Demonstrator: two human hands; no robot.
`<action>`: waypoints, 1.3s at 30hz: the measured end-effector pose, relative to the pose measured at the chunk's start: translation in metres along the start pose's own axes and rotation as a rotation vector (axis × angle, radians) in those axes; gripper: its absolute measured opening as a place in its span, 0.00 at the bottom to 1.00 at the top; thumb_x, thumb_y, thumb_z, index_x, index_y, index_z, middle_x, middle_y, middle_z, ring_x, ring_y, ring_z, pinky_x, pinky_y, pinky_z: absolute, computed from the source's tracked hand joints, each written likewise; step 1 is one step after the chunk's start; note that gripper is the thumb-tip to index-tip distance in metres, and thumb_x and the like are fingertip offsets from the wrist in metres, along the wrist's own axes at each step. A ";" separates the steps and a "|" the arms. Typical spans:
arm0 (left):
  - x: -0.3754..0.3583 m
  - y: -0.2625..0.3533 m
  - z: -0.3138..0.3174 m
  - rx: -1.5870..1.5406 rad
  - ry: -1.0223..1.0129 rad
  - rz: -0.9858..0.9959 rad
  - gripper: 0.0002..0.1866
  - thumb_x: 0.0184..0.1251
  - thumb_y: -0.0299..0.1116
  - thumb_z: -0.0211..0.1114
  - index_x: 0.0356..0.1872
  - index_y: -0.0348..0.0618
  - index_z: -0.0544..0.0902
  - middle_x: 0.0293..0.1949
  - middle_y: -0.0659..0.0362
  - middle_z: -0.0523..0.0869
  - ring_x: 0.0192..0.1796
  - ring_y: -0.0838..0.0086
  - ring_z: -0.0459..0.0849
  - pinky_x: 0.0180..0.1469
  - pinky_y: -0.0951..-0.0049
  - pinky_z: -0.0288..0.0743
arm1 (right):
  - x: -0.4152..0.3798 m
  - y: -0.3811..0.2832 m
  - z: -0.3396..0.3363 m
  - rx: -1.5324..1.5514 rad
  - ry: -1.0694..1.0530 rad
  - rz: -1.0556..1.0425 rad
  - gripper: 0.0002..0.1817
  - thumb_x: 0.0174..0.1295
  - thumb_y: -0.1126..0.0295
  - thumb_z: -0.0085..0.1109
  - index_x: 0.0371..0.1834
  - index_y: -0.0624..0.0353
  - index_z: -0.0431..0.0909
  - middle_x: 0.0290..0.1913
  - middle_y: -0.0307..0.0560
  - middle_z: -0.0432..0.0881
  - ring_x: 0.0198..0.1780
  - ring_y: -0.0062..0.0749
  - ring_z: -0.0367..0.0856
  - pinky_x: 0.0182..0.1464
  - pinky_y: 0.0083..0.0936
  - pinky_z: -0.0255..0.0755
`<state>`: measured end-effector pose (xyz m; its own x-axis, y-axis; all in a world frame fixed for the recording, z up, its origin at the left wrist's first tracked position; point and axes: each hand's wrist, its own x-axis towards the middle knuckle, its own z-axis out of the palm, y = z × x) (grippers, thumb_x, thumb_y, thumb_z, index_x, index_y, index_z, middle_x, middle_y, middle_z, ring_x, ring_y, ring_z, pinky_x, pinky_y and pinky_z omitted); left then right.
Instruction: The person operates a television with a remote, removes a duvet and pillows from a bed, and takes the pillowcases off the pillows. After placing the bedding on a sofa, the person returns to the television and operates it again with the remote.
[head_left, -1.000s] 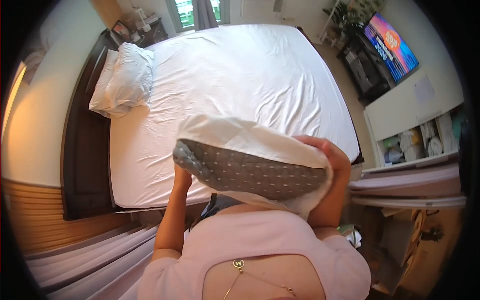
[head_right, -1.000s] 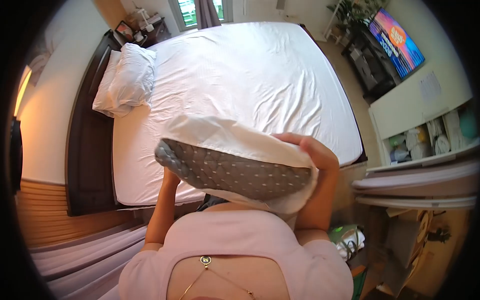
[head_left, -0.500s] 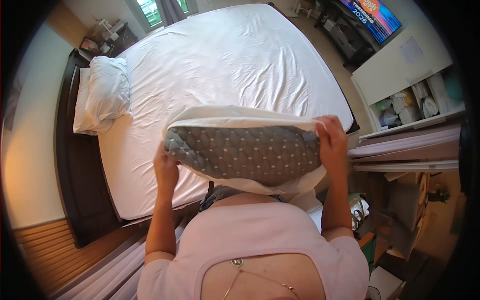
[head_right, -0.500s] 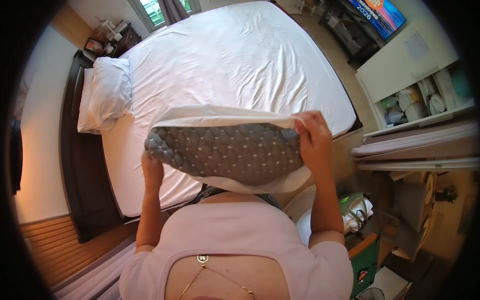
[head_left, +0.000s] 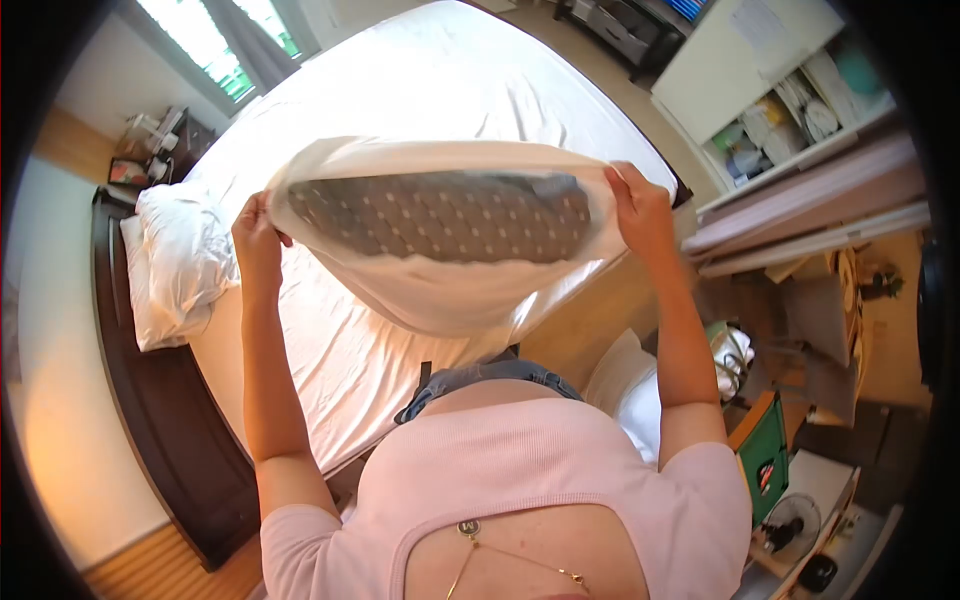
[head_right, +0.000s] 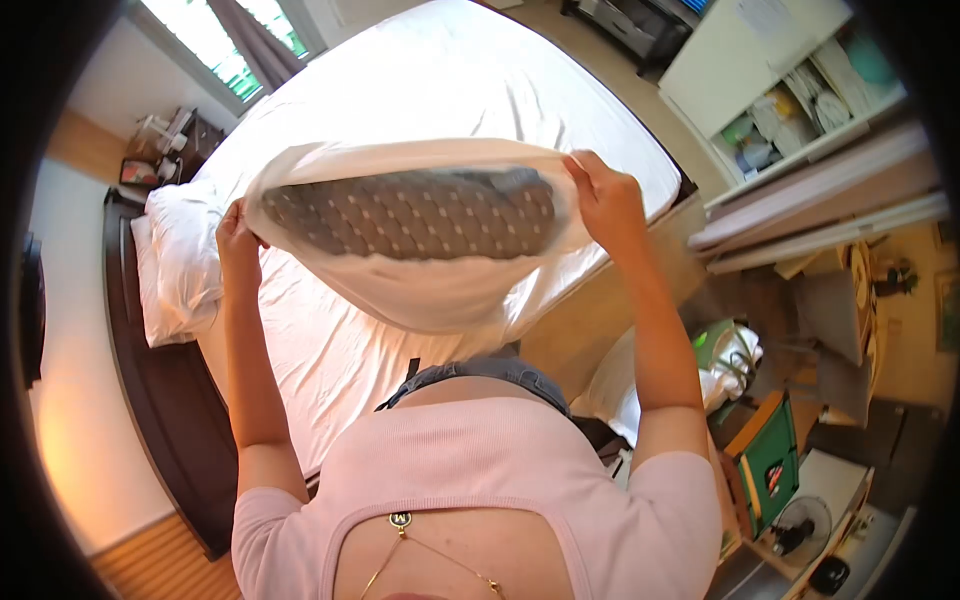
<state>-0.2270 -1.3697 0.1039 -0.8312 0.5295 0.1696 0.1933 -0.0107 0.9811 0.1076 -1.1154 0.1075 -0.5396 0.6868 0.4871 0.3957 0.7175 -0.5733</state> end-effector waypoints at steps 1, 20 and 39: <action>0.011 -0.013 0.000 -0.064 -0.008 -0.001 0.09 0.63 0.29 0.49 0.31 0.35 0.76 0.17 0.67 0.72 0.18 0.89 0.64 0.19 0.85 0.57 | -0.001 0.000 0.003 -0.016 0.017 -0.018 0.08 0.60 0.67 0.50 0.35 0.59 0.75 0.16 0.55 0.71 0.15 0.45 0.68 0.20 0.26 0.63; -0.012 0.050 0.231 0.050 -0.269 0.674 0.18 0.65 0.37 0.46 0.47 0.32 0.72 0.41 0.50 0.79 0.41 0.65 0.80 0.43 0.65 0.76 | -0.144 0.095 -0.174 0.233 -0.111 0.115 0.05 0.48 0.70 0.56 0.29 0.55 0.75 0.18 0.49 0.72 0.21 0.46 0.73 0.23 0.32 0.65; -0.194 0.006 0.784 -0.227 -0.974 -0.136 0.11 0.58 0.28 0.52 0.43 0.40 0.74 0.32 0.62 0.79 0.30 0.81 0.76 0.26 0.85 0.68 | -0.299 0.302 -0.275 0.403 0.121 1.111 0.11 0.52 0.74 0.47 0.39 0.62 0.72 0.31 0.57 0.78 0.35 0.45 0.78 0.37 0.29 0.68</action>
<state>0.3436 -0.8075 0.0036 -0.0315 0.9995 0.0043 -0.0600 -0.0062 0.9982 0.5926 -1.0720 -0.0294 0.0344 0.9317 -0.3615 0.3285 -0.3522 -0.8764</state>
